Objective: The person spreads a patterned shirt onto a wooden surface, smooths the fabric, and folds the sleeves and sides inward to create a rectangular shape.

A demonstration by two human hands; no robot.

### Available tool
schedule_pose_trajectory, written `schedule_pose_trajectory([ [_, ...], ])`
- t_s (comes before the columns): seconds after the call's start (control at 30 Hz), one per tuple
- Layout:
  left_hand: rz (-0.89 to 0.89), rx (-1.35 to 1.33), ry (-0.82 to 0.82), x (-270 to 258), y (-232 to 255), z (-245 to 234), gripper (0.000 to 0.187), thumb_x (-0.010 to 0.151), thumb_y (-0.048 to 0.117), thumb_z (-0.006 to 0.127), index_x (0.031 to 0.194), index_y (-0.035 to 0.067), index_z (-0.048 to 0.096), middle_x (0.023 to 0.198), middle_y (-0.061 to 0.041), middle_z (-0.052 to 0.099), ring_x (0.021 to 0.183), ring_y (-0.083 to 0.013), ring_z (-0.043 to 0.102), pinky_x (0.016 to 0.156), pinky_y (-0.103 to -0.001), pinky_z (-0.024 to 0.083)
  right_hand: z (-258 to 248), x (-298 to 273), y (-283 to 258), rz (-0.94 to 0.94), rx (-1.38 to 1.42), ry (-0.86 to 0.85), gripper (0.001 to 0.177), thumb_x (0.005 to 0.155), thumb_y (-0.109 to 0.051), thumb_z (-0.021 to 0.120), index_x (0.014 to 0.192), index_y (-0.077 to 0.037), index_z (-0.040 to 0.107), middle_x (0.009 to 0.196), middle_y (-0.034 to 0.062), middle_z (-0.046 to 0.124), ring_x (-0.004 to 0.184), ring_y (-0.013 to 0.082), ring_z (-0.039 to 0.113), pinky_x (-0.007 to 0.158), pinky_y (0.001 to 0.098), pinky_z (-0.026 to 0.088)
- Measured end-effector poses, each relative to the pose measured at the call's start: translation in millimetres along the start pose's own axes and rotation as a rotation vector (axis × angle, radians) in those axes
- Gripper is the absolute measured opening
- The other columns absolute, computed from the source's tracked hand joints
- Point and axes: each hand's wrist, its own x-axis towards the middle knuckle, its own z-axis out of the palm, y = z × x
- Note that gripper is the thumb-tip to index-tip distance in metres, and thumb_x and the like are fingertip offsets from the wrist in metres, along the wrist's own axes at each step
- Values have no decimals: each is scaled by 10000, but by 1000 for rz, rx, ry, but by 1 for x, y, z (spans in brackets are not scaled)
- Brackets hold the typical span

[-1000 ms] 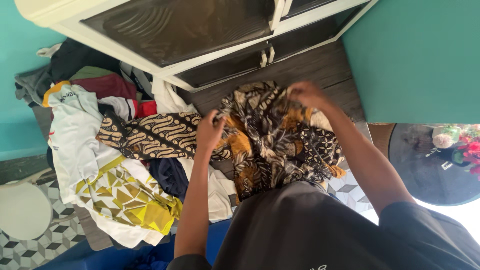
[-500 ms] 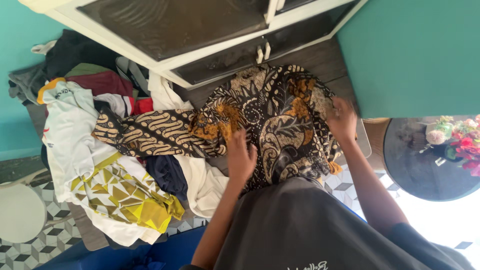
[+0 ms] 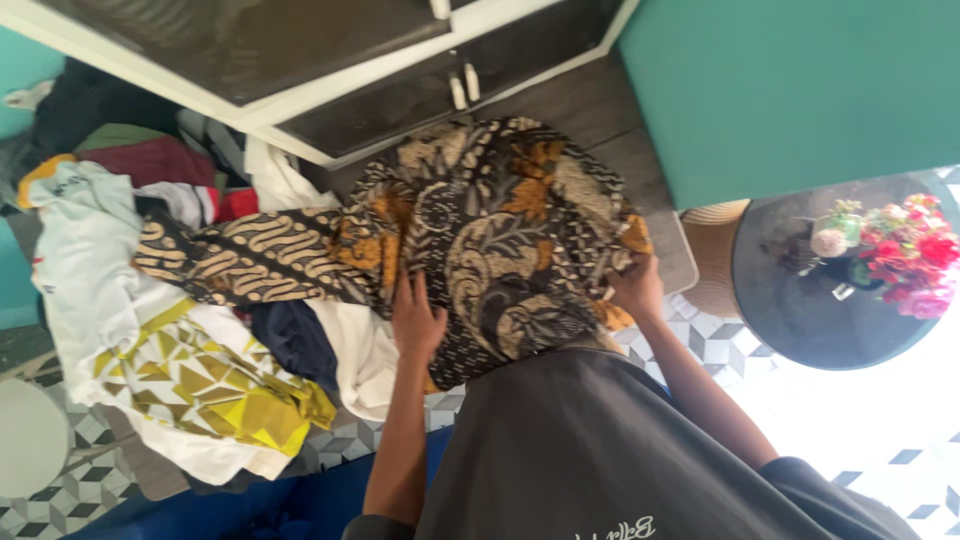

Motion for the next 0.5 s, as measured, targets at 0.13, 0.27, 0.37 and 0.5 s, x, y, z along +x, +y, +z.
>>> schedule_pose_trajectory([
  [0.13, -134, 166, -21, 8, 36, -1, 818, 928, 380, 660, 1594, 116, 267, 1619, -213, 283, 1467, -387, 308, 1164, -504, 320, -1, 4, 5, 11, -61, -30, 551, 750, -339, 853, 1103, -2, 595, 889, 178, 728, 848, 338, 714, 773, 445, 556],
  [0.27, -75, -237, 89, -19, 123, 7, 506, 995, 444, 581, 1348, 81, 588, 1340, -170, 657, 1227, -321, 640, 1022, -447, 524, -31, 6, 3, 224, -125, -379, 555, 873, -549, 721, 918, 4, 748, 762, 134, 750, 739, 283, 749, 720, 401, 593],
  [0.37, -136, -518, -145, -34, 197, 29, 589, 944, 605, 574, 1243, 101, 635, 999, -78, 775, 924, -271, 752, 822, -435, 580, -44, -5, -5, 217, -139, -546, 580, 904, -599, 631, 905, -41, 788, 694, 102, 755, 657, 239, 753, 676, 379, 597],
  [0.5, -167, -459, -129, -29, 247, 77, 652, 872, 644, 643, 1219, 93, 612, 924, -85, 754, 889, -327, 733, 759, -480, 569, -32, -4, -7, 44, -107, -470, 497, 879, -513, 684, 886, -28, 791, 674, 133, 746, 656, 225, 756, 673, 372, 572],
])
